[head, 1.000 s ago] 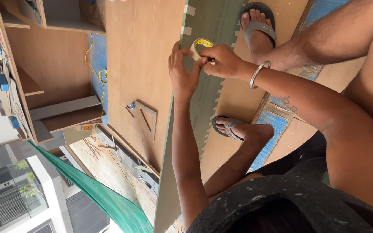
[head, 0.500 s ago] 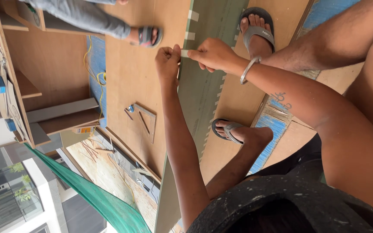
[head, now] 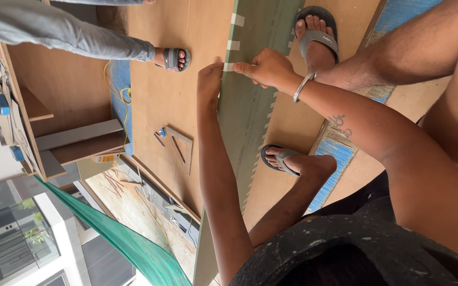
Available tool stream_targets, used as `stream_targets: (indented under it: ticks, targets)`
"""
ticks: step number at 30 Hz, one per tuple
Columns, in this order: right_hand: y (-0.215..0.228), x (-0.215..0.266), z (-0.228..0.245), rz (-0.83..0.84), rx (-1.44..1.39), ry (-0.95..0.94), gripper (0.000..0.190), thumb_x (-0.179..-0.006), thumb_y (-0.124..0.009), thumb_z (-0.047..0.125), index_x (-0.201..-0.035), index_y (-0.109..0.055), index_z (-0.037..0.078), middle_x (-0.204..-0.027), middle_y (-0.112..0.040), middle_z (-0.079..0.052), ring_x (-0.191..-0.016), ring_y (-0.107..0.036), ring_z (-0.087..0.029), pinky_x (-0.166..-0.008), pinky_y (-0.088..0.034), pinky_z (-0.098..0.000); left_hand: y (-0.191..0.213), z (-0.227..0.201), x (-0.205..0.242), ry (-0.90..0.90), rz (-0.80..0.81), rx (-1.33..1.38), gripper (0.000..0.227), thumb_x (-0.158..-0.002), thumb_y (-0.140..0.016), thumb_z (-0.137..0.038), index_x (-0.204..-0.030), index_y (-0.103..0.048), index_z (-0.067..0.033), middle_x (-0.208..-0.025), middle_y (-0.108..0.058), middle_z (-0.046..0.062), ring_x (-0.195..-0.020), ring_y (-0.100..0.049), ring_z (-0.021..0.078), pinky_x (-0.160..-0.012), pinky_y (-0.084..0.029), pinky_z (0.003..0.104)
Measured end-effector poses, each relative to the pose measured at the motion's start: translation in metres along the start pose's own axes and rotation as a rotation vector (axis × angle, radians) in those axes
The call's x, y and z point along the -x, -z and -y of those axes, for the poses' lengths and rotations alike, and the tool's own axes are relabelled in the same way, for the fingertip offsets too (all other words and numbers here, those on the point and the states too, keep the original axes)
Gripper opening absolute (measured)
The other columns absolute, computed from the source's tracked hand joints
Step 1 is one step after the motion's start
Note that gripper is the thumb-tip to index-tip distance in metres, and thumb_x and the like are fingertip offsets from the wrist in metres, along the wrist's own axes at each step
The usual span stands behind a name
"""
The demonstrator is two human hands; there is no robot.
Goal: Applying yellow adhesive tape to the long edge of a green composite board.
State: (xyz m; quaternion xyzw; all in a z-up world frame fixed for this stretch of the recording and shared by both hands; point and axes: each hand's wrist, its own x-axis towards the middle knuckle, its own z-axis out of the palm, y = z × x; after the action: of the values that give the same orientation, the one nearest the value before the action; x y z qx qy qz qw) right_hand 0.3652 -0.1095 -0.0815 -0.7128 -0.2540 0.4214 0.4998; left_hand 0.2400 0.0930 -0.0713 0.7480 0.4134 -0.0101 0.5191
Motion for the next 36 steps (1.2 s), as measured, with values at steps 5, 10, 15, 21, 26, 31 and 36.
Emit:
stream_targets:
  ticks: [5,10,15,21,26,31,36]
  targets:
    - [-0.013,-0.006,-0.006,0.075,-0.255,-0.050,0.066,-0.090,-0.069,0.063,-0.057,-0.061,0.007,-0.041,-0.048,-0.004,-0.037,-0.047,-0.014,-0.041,-0.036,-0.0338,-0.027,-0.041,0.051,-0.401,-0.059,-0.392,0.040,-0.115,-0.043,-0.031,-0.118,-0.065,0.0022,-0.090,-0.071,0.017,-0.082,-0.069,0.0280,-0.073,-0.051,0.046]
    - [-0.019,-0.008,-0.009,0.082,-0.534,-0.013,0.055,-0.094,-0.072,0.050,-0.063,-0.064,0.006,-0.047,-0.051,0.001,-0.038,-0.041,-0.010,-0.040,-0.031,-0.0328,-0.048,-0.048,0.058,-0.469,-0.270,-0.755,0.030,-0.108,-0.048,-0.030,-0.095,-0.057,-0.0044,-0.064,-0.065,0.019,-0.058,-0.066,0.0392,-0.051,-0.045,0.050]
    - [-0.007,0.008,0.003,0.042,-0.371,0.017,0.052,-0.100,-0.062,0.040,-0.059,-0.064,0.007,-0.043,-0.049,-0.004,-0.035,-0.043,-0.010,-0.039,-0.032,-0.0308,-0.053,-0.040,0.049,-0.489,-0.415,-0.872,0.033,-0.100,-0.064,-0.034,-0.088,-0.054,-0.0055,-0.055,-0.061,0.017,-0.049,-0.063,0.0372,-0.046,-0.046,0.049]
    - [-0.015,-0.016,-0.009,0.042,-0.538,-0.049,0.045,-0.094,-0.069,0.029,-0.060,-0.059,0.002,-0.048,-0.052,-0.003,-0.037,-0.037,-0.009,-0.039,-0.027,-0.0306,-0.069,-0.044,0.058,-0.476,-0.531,-1.026,0.035,-0.102,-0.062,-0.036,-0.088,-0.050,-0.0061,-0.055,-0.062,0.017,-0.054,-0.067,0.0393,-0.048,-0.051,0.048]
    - [-0.050,-0.014,-0.035,0.192,-0.587,-0.336,0.031,-0.088,-0.072,0.025,-0.065,-0.067,0.006,-0.050,-0.053,-0.003,-0.037,-0.034,-0.009,-0.039,-0.021,-0.0309,-0.069,-0.041,0.057,-0.455,-0.540,-1.033,0.035,-0.102,-0.062,-0.036,-0.088,-0.048,-0.0063,-0.055,-0.063,0.017,-0.054,-0.067,0.0397,-0.047,-0.051,0.049]
    - [-0.065,0.019,-0.060,0.180,-0.705,-0.171,0.038,-0.092,-0.069,0.024,-0.066,-0.060,-0.003,-0.050,-0.052,-0.007,-0.038,-0.039,-0.012,-0.039,-0.027,-0.0316,-0.062,-0.038,0.069,-0.403,-0.437,-0.996,0.035,-0.097,-0.068,-0.031,-0.109,-0.049,-0.0042,-0.076,-0.071,0.020,-0.071,-0.071,0.0415,-0.055,-0.053,0.050]
    - [-0.042,0.041,-0.035,0.152,-0.546,0.279,0.020,-0.095,-0.063,0.021,-0.086,-0.062,0.003,-0.067,-0.060,-0.004,-0.057,-0.060,-0.009,-0.053,-0.045,-0.0289,-0.060,-0.045,0.112,-0.567,-0.510,-0.729,0.061,-0.095,-0.075,-0.032,-0.140,-0.045,-0.0029,-0.115,-0.070,0.024,-0.102,-0.071,0.0404,-0.096,-0.050,0.053]
